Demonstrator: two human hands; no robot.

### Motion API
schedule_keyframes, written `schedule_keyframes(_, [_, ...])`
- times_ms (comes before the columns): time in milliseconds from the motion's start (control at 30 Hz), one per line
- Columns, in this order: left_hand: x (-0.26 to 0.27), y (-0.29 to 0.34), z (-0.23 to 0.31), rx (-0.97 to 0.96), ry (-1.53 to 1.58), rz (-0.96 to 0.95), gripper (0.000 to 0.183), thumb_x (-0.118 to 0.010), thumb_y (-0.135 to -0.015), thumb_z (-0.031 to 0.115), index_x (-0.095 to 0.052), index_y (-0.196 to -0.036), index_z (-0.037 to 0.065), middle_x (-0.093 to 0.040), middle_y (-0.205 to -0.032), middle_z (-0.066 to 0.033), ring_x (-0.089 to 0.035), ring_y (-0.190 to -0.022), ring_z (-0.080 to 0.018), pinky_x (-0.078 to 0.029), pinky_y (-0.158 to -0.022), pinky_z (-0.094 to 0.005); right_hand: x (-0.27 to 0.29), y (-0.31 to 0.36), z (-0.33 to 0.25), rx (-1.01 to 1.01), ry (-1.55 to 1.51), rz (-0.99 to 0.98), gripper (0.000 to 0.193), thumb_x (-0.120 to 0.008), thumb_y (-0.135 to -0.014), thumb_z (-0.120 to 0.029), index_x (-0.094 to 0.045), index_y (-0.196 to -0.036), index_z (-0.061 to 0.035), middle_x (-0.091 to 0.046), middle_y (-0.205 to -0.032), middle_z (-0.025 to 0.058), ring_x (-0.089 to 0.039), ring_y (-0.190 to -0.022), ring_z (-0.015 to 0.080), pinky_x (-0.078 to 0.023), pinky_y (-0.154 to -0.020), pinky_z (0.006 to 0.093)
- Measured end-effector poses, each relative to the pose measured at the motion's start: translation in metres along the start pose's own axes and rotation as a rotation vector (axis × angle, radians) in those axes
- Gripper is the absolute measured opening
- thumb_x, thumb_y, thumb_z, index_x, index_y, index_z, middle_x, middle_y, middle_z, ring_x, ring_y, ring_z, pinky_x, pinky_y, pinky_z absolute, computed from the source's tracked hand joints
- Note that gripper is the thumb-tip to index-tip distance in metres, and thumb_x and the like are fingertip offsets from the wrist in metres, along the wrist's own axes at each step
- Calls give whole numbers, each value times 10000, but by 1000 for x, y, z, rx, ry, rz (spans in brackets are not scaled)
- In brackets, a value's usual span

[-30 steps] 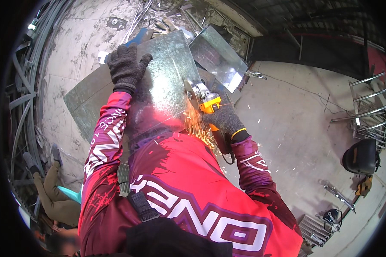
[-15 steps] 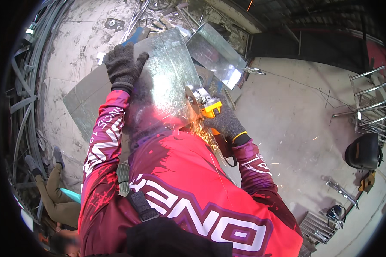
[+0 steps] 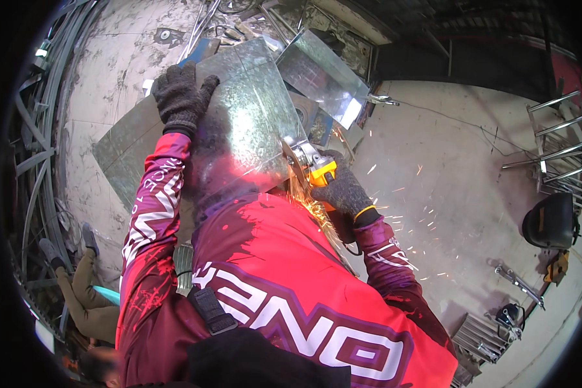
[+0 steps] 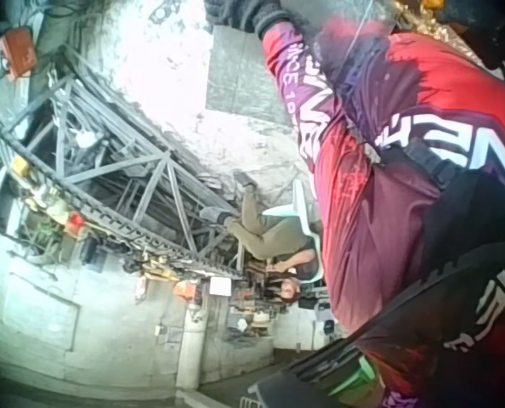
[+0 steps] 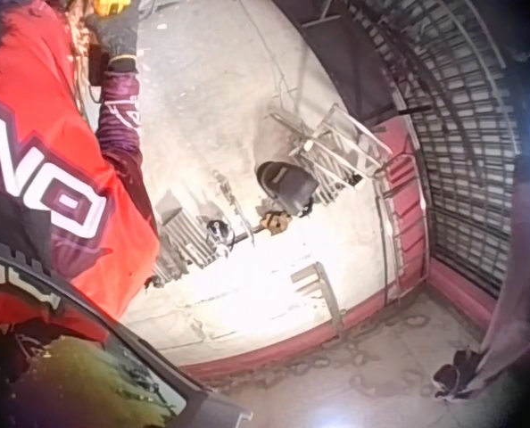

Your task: Using an angle grinder to cut through a large metal sheet on the floor.

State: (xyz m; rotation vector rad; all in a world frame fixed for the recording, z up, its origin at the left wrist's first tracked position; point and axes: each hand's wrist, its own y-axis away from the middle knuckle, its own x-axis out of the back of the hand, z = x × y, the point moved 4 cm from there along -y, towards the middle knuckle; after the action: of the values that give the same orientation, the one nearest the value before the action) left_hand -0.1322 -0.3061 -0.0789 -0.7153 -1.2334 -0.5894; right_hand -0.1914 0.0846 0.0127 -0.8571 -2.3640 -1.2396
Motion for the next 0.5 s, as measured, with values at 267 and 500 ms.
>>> schedule_keyframes(267, [-6, 0, -2, -4, 17, 37, 719, -619, -859, 701, -610, -1344, 170, -606, -1233, -154, -562, -1177, -364, -411, -1033, -525, 1, 14, 23, -142, -49, -59, 924, -877, -646, -109, -397, -1435, -70, -606, -1219, 121, -597, -1107, 239, -507, -973, 374])
schedule_keyframes(500, [-5, 0, -1, -9, 12, 22, 716, -622, -859, 696, -610, -1343, 168, -609, -1227, -153, -560, -1185, -364, -406, -1037, -523, 5, 28, 4, -117, 10, -55, 937, -862, -644, -138, -388, -1449, -73, -606, -1206, 141, -597, -1111, 273, -502, -985, 382])
